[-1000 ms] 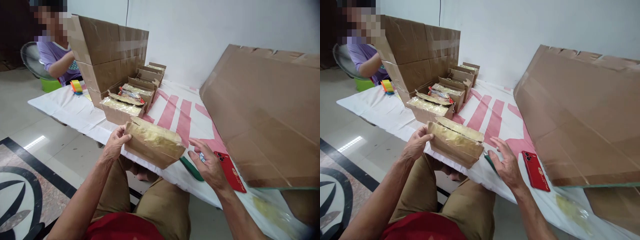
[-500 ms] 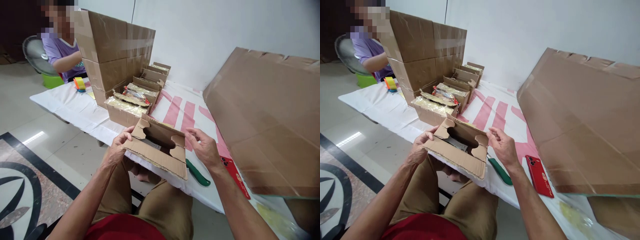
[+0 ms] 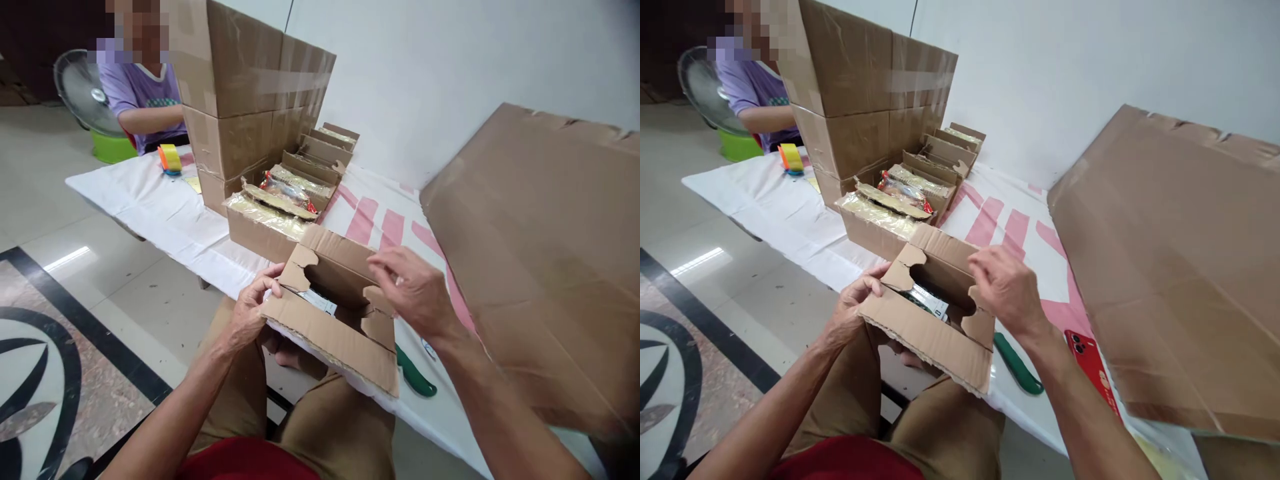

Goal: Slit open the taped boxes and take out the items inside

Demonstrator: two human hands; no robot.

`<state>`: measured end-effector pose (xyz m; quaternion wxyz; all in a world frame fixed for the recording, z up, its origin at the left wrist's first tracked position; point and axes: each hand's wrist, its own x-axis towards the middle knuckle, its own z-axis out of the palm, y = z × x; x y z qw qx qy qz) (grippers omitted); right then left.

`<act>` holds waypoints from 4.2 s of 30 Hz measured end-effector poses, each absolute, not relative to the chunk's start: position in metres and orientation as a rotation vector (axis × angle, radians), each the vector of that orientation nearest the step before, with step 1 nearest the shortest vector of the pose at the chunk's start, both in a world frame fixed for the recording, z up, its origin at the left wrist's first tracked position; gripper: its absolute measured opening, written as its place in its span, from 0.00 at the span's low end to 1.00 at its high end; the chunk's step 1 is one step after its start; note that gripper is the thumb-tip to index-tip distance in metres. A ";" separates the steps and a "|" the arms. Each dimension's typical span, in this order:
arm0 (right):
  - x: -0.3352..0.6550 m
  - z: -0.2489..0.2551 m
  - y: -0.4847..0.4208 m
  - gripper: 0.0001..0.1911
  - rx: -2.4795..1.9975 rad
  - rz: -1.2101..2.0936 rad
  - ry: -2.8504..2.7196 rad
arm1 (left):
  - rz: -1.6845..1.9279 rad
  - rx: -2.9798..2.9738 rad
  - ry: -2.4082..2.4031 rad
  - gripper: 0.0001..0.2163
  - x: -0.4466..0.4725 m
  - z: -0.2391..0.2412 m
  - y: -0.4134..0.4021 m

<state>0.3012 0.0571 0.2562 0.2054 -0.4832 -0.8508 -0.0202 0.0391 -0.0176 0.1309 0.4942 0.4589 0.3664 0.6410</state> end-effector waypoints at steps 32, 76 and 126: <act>0.342 0.296 -0.004 0.30 -1.449 0.998 -1.747 | 1.689 1.516 1.525 0.12 0.059 0.167 0.012; 0.295 0.244 -0.040 0.34 -0.961 0.125 -2.113 | 1.655 1.248 0.908 0.27 0.000 0.224 -0.056; 0.140 0.108 0.023 0.20 -1.352 0.718 -2.009 | 1.227 1.272 1.304 0.30 -0.110 0.125 0.031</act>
